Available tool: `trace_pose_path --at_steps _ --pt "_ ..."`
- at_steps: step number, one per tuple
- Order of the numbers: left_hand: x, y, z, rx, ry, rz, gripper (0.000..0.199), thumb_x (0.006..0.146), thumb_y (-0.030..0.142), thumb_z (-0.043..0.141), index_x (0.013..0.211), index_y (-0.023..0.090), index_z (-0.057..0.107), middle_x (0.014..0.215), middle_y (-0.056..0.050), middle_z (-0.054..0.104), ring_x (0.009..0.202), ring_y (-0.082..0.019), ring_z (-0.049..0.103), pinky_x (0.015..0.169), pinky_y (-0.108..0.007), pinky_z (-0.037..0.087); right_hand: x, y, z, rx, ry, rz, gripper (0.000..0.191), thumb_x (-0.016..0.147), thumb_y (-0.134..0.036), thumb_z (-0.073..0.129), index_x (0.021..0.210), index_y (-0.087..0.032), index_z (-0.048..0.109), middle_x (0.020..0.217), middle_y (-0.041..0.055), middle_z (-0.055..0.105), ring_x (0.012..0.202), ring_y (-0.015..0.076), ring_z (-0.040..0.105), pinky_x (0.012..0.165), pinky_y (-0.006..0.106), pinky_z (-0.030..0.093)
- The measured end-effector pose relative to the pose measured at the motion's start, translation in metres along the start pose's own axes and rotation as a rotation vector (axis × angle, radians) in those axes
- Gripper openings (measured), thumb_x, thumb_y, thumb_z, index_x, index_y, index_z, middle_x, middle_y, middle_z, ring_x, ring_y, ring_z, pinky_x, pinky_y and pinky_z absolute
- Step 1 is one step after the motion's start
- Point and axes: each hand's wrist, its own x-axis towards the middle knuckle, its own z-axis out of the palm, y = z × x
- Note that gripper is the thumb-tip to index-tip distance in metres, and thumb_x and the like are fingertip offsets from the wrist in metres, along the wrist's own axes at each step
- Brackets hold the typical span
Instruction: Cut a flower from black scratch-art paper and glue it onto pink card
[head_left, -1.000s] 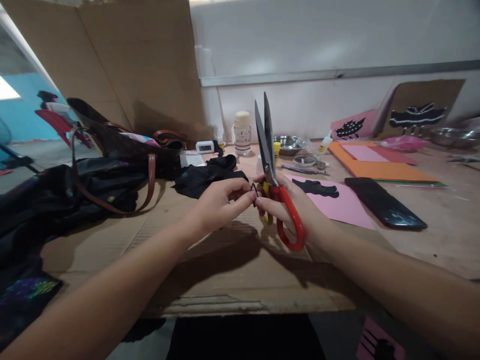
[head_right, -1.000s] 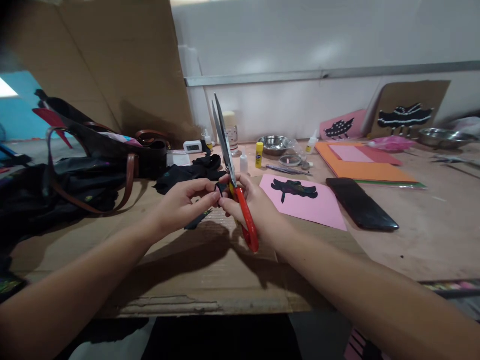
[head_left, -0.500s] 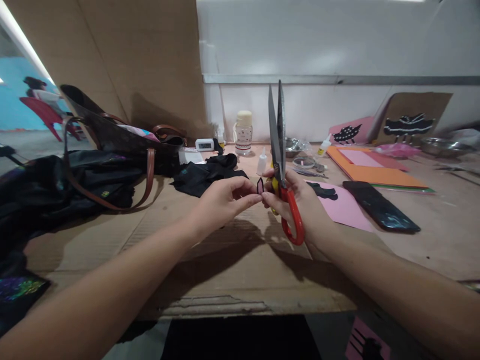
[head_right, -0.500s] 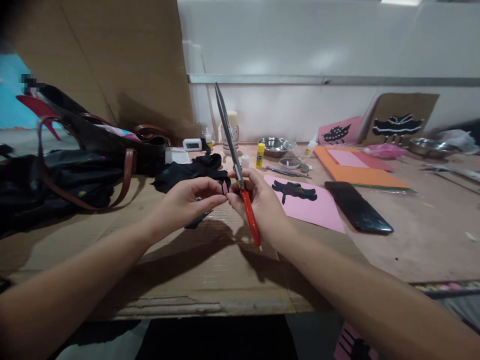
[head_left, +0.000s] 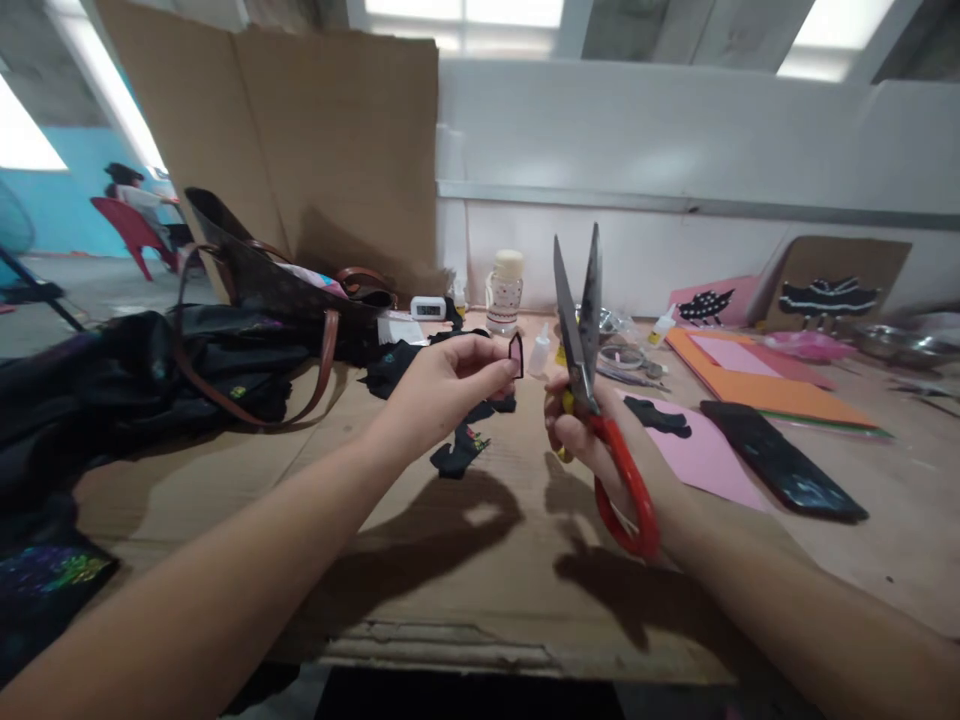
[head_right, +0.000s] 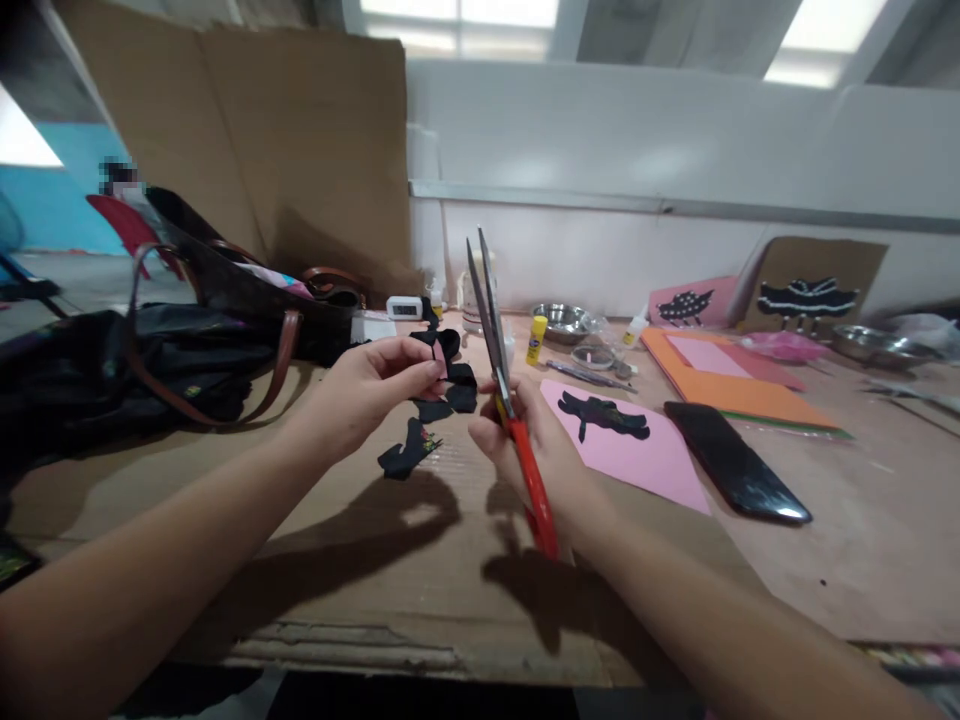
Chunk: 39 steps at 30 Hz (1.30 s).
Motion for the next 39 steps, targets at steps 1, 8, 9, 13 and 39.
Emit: trace_pose_path --at_steps 1,8,9,13,39 --pt "0.001 0.003 -0.002 -0.047 0.023 0.000 0.030 0.076 0.042 0.084 0.082 0.017 0.069 0.079 -0.001 0.071 0.074 -0.014 0.066 0.076 -0.028 0.055 -0.003 -0.001 0.000 0.006 -0.024 0.001 0.049 0.092 -0.065 0.065 0.117 -0.025 0.052 0.096 0.0017 0.052 0.077 0.0163 0.050 0.067 0.031 0.044" --pt "0.002 0.008 -0.006 -0.193 0.006 -0.001 0.031 0.072 0.040 0.090 0.082 0.017 0.071 0.078 0.000 0.069 0.075 -0.014 0.066 0.080 -0.029 0.057 -0.007 0.006 0.008 0.024 -0.114 0.065 0.058 0.089 -0.075 0.061 0.115 -0.024 0.051 0.087 -0.0005 0.045 0.064 0.0139 0.040 0.058 0.029 0.033" --pt "0.002 0.008 -0.006 -0.199 0.002 -0.001 0.031 0.073 0.040 0.090 0.081 0.017 0.071 0.078 0.000 0.069 0.074 -0.014 0.066 0.080 -0.030 0.057 -0.007 0.007 0.010 0.024 -0.122 0.083 0.060 0.088 -0.077 0.061 0.115 -0.025 0.051 0.086 -0.0006 0.045 0.063 0.0143 0.039 0.057 0.030 0.033" --pt "0.001 0.010 -0.005 -0.212 0.012 0.033 0.029 0.074 0.038 0.089 0.082 0.017 0.072 0.081 -0.001 0.071 0.077 -0.014 0.066 0.080 -0.029 0.056 -0.007 0.008 0.012 -0.005 -0.131 0.103 0.062 0.086 -0.078 0.061 0.116 -0.024 0.053 0.082 -0.0016 0.044 0.063 0.0147 0.038 0.059 0.030 0.035" --pt "-0.001 0.014 -0.003 -0.192 0.016 0.187 0.023 0.079 0.028 0.084 0.076 0.017 0.065 0.087 0.000 0.070 0.080 -0.012 0.066 0.081 -0.027 0.053 -0.011 0.011 0.011 -0.008 -0.137 0.156 0.064 0.087 -0.076 0.064 0.119 -0.023 0.052 0.085 -0.0015 0.048 0.062 0.0110 0.041 0.054 0.025 0.035"
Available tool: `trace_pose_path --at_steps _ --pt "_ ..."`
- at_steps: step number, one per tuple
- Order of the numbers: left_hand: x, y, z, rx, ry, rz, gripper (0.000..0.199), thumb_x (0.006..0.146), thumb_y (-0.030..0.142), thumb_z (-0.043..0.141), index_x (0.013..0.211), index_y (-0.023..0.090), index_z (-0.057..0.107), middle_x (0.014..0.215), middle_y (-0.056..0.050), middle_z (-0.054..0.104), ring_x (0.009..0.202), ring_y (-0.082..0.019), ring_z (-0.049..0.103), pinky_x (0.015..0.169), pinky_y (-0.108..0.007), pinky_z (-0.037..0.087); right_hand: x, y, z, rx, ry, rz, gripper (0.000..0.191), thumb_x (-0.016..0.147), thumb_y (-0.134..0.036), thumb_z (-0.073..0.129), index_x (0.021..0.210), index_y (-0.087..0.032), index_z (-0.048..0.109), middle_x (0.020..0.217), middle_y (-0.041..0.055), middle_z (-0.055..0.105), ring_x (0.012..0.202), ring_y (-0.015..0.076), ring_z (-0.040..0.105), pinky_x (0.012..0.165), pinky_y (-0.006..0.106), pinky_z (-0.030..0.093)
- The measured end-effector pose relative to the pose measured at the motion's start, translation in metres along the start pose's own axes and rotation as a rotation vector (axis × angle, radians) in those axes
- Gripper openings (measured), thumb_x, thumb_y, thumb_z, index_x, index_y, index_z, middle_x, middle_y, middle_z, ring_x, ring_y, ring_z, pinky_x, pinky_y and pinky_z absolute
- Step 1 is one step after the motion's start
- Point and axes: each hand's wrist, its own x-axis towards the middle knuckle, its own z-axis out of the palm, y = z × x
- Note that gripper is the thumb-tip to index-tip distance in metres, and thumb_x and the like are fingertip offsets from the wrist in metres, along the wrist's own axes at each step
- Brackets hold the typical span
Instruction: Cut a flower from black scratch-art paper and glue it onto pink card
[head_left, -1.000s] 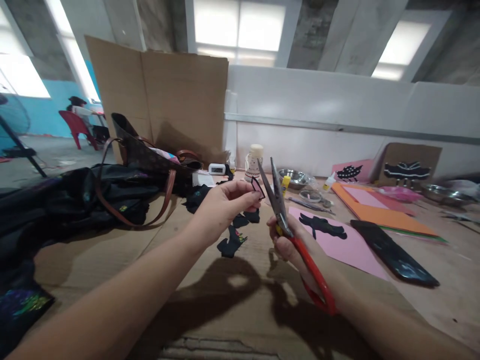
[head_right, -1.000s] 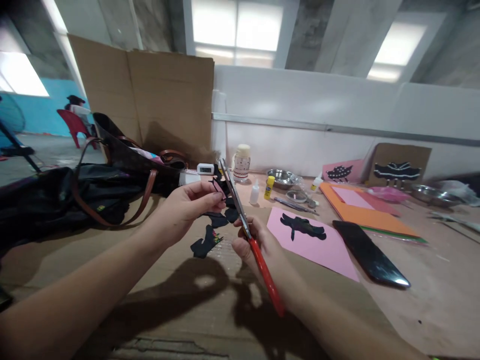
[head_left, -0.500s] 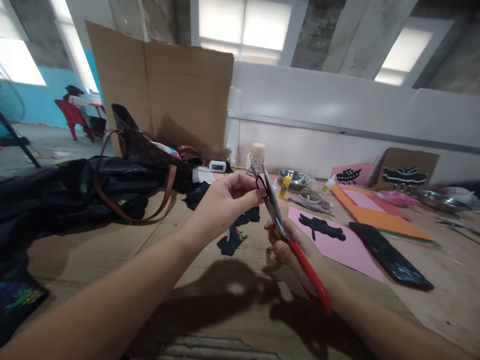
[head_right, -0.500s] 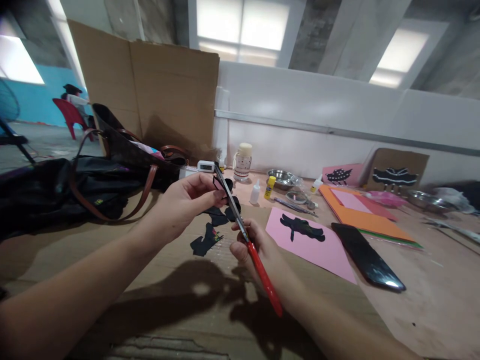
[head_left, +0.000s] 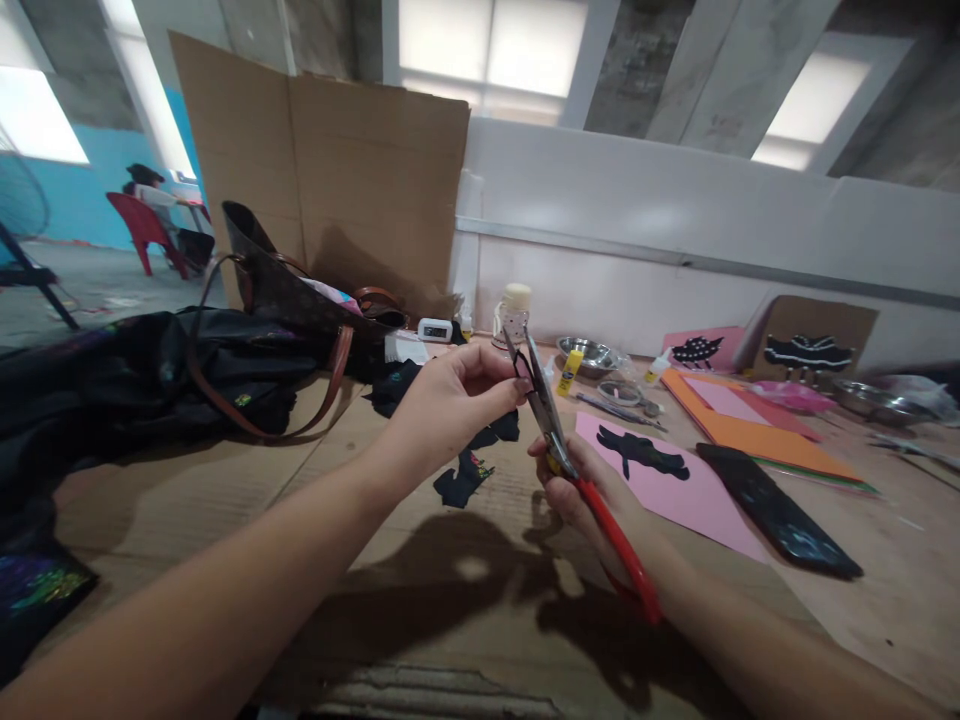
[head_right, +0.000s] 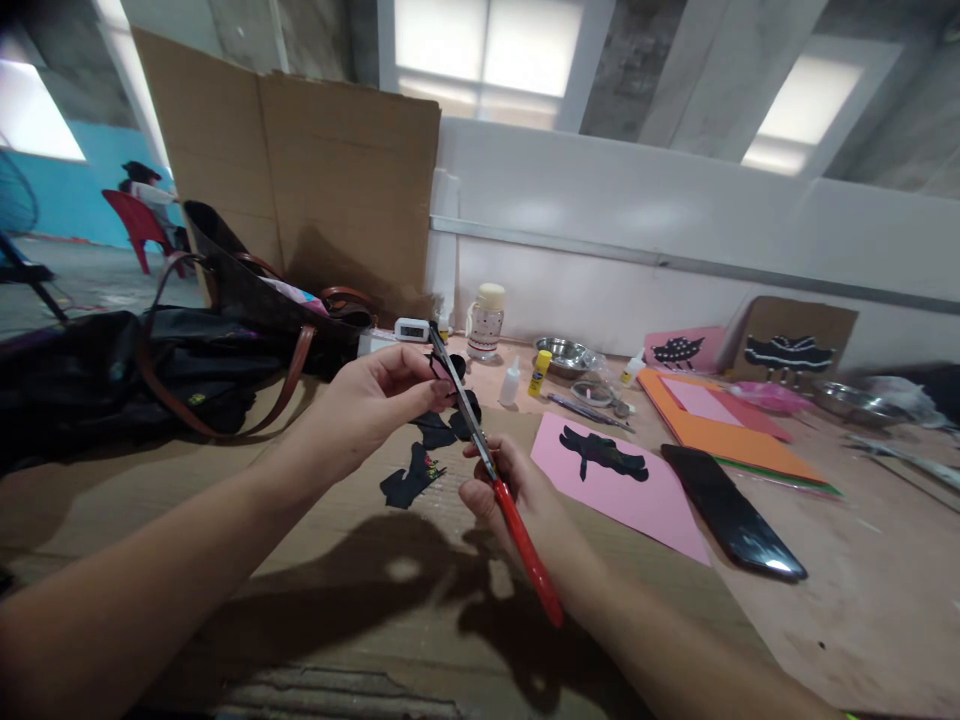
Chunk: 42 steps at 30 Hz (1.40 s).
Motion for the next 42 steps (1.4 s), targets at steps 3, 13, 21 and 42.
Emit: trace_pose_path --at_steps 3,13,21,42 --pt "-0.001 0.001 0.001 0.011 0.012 -0.016 0.022 0.079 0.029 0.083 0.077 0.017 0.065 0.087 0.000 0.070 0.081 -0.013 0.066 0.081 -0.027 0.053 0.000 0.000 0.000 -0.004 0.005 -0.022 0.062 0.088 -0.075 0.063 0.118 -0.022 0.052 0.084 -0.0013 0.048 0.065 0.0119 0.043 0.056 0.025 0.037" --pt "-0.002 0.000 0.004 0.031 0.024 -0.016 0.020 0.079 0.027 0.081 0.076 0.017 0.064 0.084 0.001 0.071 0.078 -0.013 0.066 0.081 -0.028 0.054 0.004 0.006 0.000 -0.045 0.017 -0.064 0.062 0.088 -0.076 0.061 0.118 -0.022 0.053 0.084 -0.0021 0.047 0.061 0.0108 0.036 0.055 0.026 0.031" --pt "-0.003 0.001 0.004 0.079 0.052 -0.006 0.019 0.078 0.027 0.080 0.076 0.018 0.064 0.083 0.000 0.071 0.078 -0.013 0.066 0.080 -0.028 0.054 0.000 -0.004 0.002 -0.052 0.042 -0.022 0.066 0.086 -0.080 0.061 0.117 -0.022 0.054 0.086 -0.0011 0.049 0.067 0.0124 0.042 0.059 0.027 0.035" --pt "-0.003 -0.001 0.006 0.010 0.058 -0.049 0.024 0.076 0.032 0.084 0.077 0.018 0.065 0.084 0.000 0.071 0.078 -0.014 0.067 0.082 -0.031 0.056 -0.002 -0.010 0.003 -0.039 0.015 -0.035 0.061 0.089 -0.077 0.060 0.115 -0.022 0.054 0.082 -0.0040 0.042 0.063 0.0111 0.032 0.057 0.028 0.027"
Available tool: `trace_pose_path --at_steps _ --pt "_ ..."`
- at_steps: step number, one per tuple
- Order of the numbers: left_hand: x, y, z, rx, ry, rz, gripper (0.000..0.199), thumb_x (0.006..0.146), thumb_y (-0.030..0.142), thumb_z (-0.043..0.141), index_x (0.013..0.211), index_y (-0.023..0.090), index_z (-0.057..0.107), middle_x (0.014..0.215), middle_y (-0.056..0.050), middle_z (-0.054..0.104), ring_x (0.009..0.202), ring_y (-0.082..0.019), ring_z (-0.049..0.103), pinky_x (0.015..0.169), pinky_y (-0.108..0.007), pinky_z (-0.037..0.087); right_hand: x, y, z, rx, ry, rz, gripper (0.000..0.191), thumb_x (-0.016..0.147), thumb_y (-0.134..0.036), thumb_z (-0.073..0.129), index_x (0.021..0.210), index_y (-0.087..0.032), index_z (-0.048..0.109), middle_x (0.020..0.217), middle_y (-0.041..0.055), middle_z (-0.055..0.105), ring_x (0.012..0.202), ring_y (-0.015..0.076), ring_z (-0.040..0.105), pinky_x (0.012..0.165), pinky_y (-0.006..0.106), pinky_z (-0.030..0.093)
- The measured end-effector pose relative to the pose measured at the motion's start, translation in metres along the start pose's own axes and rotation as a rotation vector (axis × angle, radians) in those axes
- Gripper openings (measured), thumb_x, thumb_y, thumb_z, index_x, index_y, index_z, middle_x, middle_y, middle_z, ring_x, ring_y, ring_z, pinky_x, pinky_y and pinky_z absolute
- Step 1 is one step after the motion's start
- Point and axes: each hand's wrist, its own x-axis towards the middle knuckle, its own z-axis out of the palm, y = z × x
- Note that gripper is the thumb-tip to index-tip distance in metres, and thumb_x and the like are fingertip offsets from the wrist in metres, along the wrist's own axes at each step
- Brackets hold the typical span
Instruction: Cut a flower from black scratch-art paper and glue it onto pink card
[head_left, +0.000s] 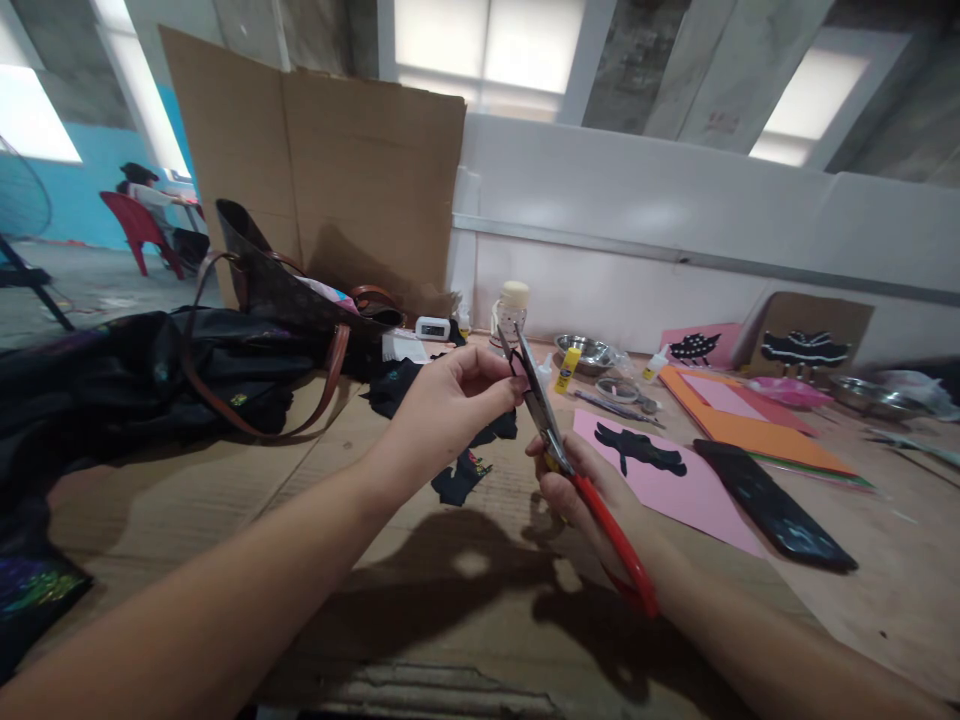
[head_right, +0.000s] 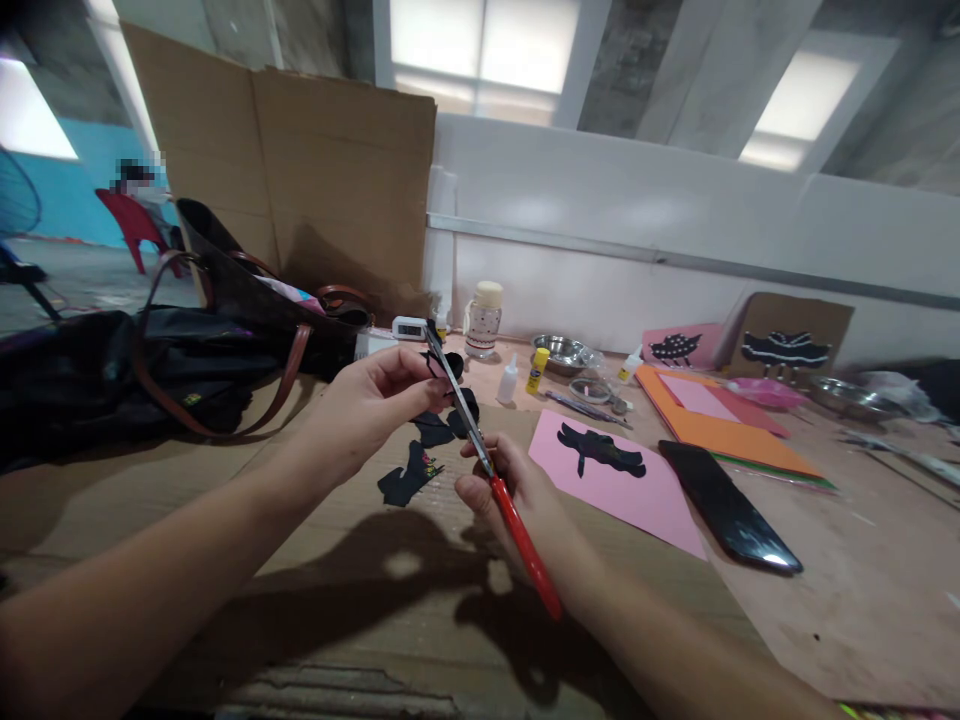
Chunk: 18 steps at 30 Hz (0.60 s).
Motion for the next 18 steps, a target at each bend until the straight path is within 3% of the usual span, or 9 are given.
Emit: trace_pose_path --at_steps 11,18 --pt "0.000 0.002 0.000 0.054 0.033 -0.029 0.023 0.077 0.032 0.080 0.075 0.018 0.063 0.077 0.000 0.069 0.073 -0.013 0.065 0.074 -0.027 0.054 0.004 0.016 -0.001 -0.040 0.028 -0.036 0.060 0.087 -0.076 0.061 0.114 -0.023 0.055 0.077 -0.0042 0.042 0.058 0.0112 0.031 0.053 0.027 0.030" --pt "0.000 0.001 -0.001 0.051 0.022 -0.024 0.023 0.077 0.032 0.080 0.075 0.017 0.063 0.077 0.000 0.069 0.073 -0.013 0.065 0.072 -0.027 0.053 0.003 0.013 -0.002 -0.035 0.027 -0.034 0.061 0.087 -0.077 0.061 0.113 -0.022 0.055 0.077 -0.0042 0.043 0.059 0.0107 0.031 0.052 0.026 0.029"
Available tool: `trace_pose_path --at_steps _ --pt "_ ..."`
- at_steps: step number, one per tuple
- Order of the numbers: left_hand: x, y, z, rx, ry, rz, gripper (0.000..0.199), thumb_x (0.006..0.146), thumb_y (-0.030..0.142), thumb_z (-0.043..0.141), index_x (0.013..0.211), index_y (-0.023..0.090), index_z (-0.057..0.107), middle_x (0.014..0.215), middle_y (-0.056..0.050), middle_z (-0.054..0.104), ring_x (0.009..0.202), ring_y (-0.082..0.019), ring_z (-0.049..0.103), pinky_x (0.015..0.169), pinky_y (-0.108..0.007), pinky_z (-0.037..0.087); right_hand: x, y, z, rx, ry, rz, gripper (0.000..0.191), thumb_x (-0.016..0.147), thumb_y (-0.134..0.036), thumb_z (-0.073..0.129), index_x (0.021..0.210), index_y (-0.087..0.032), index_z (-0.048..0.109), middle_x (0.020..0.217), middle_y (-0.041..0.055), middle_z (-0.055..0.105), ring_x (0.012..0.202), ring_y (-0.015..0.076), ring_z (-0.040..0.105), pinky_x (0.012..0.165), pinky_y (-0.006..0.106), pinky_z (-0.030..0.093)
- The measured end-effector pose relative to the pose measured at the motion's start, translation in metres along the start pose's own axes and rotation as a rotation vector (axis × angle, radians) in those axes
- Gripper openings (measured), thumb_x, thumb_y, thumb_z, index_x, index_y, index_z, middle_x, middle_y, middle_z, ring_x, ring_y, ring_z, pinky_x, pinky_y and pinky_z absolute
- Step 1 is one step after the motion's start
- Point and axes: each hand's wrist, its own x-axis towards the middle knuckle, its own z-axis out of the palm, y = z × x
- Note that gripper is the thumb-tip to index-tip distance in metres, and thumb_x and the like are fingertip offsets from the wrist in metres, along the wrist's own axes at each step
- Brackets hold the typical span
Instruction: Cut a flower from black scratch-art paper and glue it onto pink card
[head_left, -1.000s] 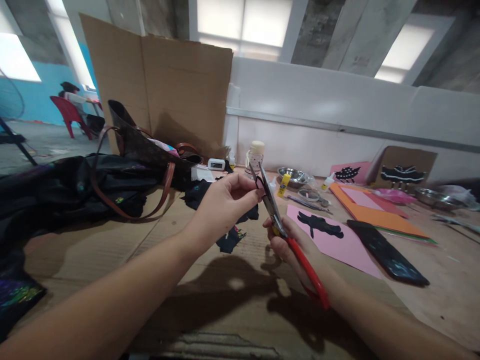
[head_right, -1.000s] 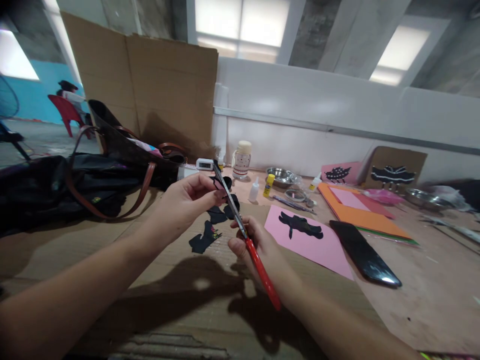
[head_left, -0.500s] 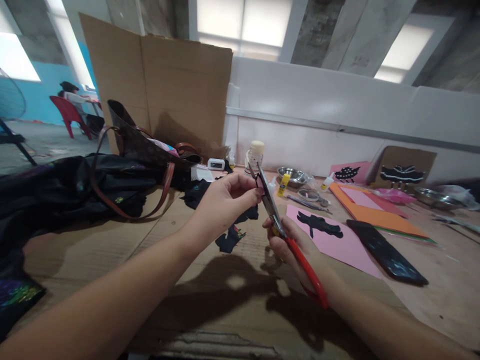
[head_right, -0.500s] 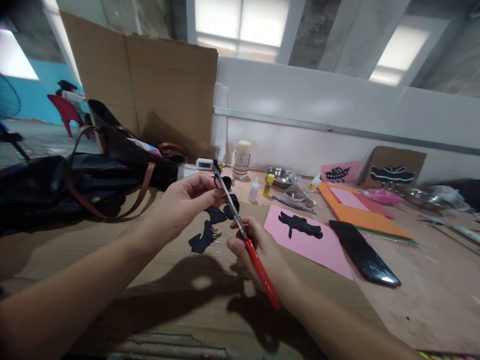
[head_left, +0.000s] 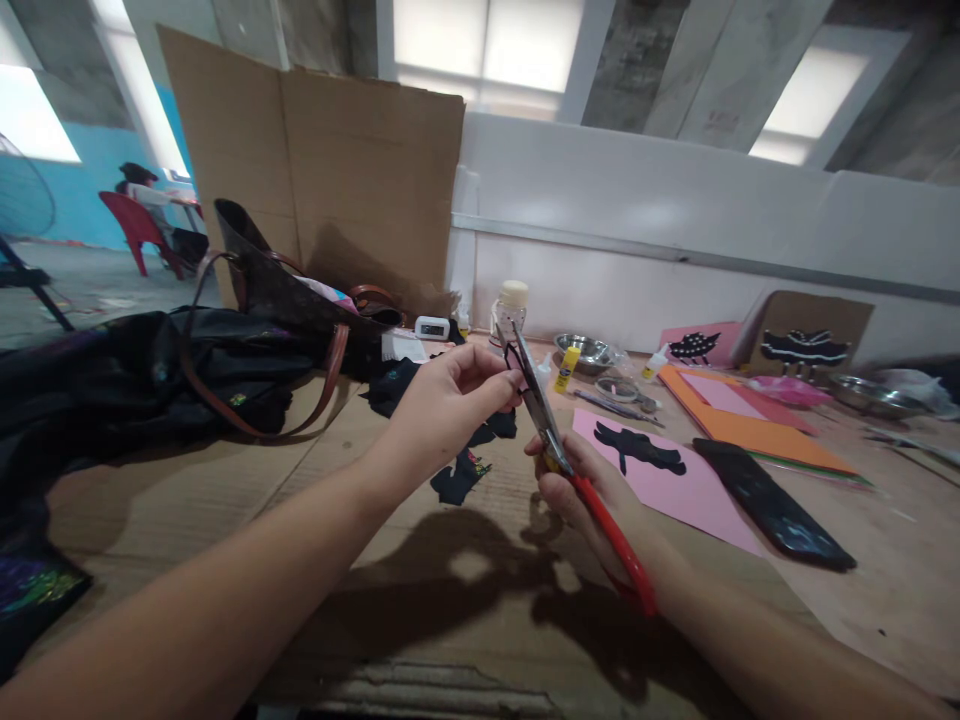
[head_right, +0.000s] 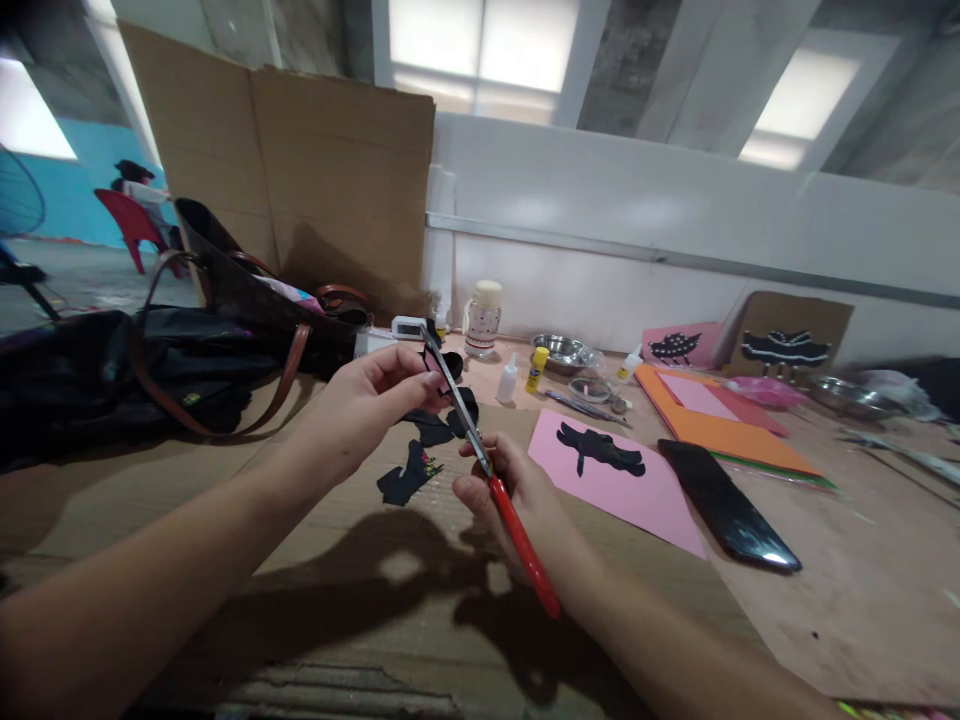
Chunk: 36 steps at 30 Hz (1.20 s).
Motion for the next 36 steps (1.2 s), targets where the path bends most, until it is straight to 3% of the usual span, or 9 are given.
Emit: trace_pose_path --at_steps 13,27,36 --pt "0.000 0.002 -0.001 -0.022 -0.019 -0.043 0.028 0.076 0.036 0.084 0.074 0.018 0.063 0.079 -0.001 0.069 0.075 -0.015 0.066 0.075 -0.030 0.056 -0.001 -0.002 -0.001 0.042 -0.053 -0.002 0.063 0.087 -0.078 0.061 0.118 -0.024 0.053 0.085 -0.0010 0.048 0.065 0.0132 0.041 0.057 0.027 0.034" --pt "0.001 0.002 -0.002 -0.044 -0.048 -0.048 0.027 0.076 0.033 0.084 0.073 0.017 0.063 0.076 0.000 0.068 0.073 -0.014 0.065 0.074 -0.028 0.055 -0.001 0.001 0.000 0.017 -0.024 -0.022 0.059 0.090 -0.076 0.059 0.116 -0.023 0.055 0.078 -0.0041 0.043 0.057 0.0101 0.031 0.051 0.025 0.031" --pt "0.002 -0.001 -0.003 -0.052 -0.052 -0.046 0.023 0.077 0.032 0.082 0.074 0.018 0.064 0.078 0.000 0.068 0.074 -0.014 0.066 0.075 -0.028 0.056 -0.002 -0.023 -0.002 -0.009 -0.077 0.052 0.068 0.085 -0.084 0.056 0.110 -0.021 0.052 0.077 -0.0036 0.045 0.060 0.0116 0.038 0.053 0.026 0.037"
